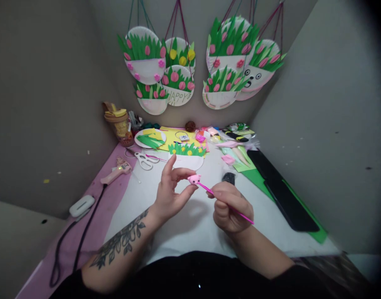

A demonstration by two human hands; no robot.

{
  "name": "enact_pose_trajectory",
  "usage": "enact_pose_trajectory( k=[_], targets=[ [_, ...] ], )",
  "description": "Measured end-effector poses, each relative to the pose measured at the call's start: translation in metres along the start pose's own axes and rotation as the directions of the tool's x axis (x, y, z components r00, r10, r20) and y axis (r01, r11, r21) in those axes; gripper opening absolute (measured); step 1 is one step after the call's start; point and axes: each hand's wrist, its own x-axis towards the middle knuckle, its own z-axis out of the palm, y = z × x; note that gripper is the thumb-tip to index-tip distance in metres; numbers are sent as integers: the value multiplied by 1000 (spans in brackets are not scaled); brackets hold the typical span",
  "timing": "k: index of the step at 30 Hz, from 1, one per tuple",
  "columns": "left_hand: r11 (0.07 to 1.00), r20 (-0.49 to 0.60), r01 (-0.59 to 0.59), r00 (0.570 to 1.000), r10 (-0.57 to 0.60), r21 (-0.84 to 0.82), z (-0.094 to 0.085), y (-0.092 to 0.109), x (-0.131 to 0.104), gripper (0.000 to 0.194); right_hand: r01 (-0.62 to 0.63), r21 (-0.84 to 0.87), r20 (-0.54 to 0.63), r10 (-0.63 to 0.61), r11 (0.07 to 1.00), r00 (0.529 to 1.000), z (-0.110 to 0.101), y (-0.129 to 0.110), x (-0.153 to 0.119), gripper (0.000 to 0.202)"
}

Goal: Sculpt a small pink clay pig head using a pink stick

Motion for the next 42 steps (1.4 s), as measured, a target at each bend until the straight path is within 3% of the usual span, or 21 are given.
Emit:
enact_pose_trajectory(
  k=[26,42],
  targets=[
    [1000,-7,-1,1000,1,-3,0,0,0,92,-13,-4,23,13,1000,1000,0,-2,3,29],
    [999,-16,-4,1000,4,-32,0,1,2,92,3,-37,-31,-4,999,1000,0,1,-3,25]
  ],
)
